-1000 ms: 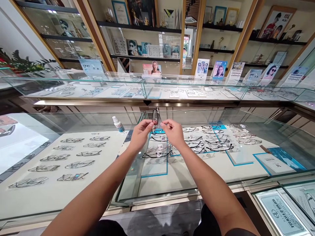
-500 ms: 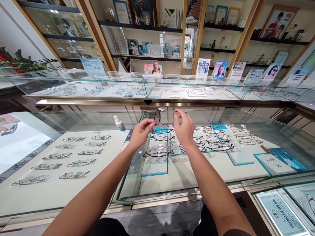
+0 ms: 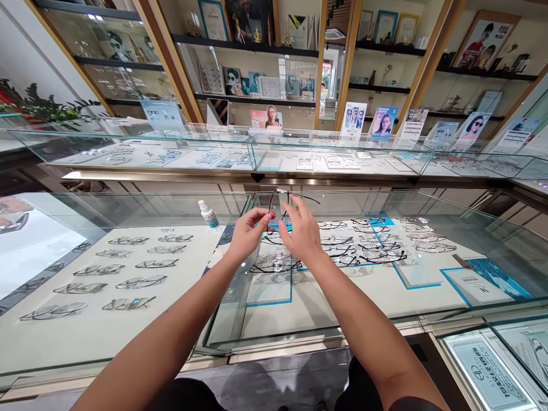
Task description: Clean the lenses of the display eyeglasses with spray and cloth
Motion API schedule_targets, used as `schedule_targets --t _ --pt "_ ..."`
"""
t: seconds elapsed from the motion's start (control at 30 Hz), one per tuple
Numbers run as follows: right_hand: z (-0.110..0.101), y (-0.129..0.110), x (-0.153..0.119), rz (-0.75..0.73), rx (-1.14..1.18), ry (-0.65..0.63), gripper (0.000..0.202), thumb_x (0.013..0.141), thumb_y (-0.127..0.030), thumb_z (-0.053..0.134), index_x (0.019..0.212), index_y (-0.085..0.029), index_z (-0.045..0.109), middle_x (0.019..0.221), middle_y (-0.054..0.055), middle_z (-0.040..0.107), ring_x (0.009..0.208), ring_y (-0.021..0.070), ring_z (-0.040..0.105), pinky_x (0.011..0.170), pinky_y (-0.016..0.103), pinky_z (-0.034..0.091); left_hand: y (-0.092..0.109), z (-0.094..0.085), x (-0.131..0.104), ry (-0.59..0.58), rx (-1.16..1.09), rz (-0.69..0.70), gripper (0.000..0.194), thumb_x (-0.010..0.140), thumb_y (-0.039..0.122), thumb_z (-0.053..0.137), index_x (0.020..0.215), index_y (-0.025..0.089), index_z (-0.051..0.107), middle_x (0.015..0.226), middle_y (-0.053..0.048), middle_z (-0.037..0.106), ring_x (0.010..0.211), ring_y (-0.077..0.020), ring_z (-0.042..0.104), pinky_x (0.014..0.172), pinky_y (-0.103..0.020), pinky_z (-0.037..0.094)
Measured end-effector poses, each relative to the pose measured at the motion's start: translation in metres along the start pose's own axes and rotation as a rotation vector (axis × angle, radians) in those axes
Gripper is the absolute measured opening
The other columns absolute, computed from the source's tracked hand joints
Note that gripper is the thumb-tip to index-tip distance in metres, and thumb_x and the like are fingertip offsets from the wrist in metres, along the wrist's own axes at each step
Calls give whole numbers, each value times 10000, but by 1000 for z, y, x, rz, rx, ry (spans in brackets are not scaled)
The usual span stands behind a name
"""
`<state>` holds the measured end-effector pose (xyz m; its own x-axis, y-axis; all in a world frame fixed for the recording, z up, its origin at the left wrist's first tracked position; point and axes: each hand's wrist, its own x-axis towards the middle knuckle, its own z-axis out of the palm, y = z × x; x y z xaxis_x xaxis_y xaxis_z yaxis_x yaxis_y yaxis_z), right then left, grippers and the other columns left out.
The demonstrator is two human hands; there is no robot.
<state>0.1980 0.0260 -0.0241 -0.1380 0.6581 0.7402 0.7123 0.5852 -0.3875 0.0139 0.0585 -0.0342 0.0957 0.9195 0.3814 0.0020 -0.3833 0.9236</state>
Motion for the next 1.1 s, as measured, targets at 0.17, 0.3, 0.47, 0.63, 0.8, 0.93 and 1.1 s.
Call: schedule_targets --t 0.17,0.3,0.47,0.63,0.8,0.93,1.1 --pt "1 9 3 48 -62 23 415 1019 -324 577 1389 -172 688 1594 177 583 1360 368 587 1147 589 513 1 -7 7 151 -165 -26 483 798 618 849 1001 200 719 1154 -115 752 1100 -264 720 804 -388 672" --pt "7 14 1 78 -115 -36 402 1017 -347 598 1349 -156 718 1480 168 690 1435 393 523 1190 623 461 5 -16 11 269 -210 -22 483 806 617 845 1009 203 703 1226 -116 740 1126 -253 721 832 -404 679" --pt "11 13 -3 98 -129 -97 400 1027 -382 595 1352 -186 722 1418 159 733 1393 397 561 1171 634 458 3 -20 14 334 -215 -23 488 825 622 825 1034 201 696 1264 -124 737 1157 -248 715 866 -407 676" --pt "9 -1 -2 52 -36 -70 523 1011 -450 636 1455 -173 647 1453 150 709 1424 377 538 1212 592 440 4 -5 6 97 -191 -63 463 730 585 909 926 198 745 1174 -113 754 1088 -249 711 852 -384 653" --pt "11 -10 -4 -14 138 -82 392 1043 -400 601 1386 -228 680 1369 124 739 1279 307 635 1127 509 520 7 5 -3 -20 -200 -118 383 774 545 879 890 200 759 1267 -101 710 903 -166 667 738 -291 602" --pt "13 -9 -5 23 207 -85 327 1039 -353 599 1324 -224 696 1299 126 763 1216 300 669 1057 479 543 6 5 -4 -70 -272 -155 334 768 493 885 872 205 751 1380 -84 652 959 -155 666 757 -269 591" --pt "16 -7 -7 91 240 -72 246 1050 -346 564 1156 -212 740 1138 126 793 1101 308 687 965 458 546 4 7 -5 -113 -306 -170 295 765 451 886 845 197 760 1365 -97 653 998 -182 681 797 -308 612"
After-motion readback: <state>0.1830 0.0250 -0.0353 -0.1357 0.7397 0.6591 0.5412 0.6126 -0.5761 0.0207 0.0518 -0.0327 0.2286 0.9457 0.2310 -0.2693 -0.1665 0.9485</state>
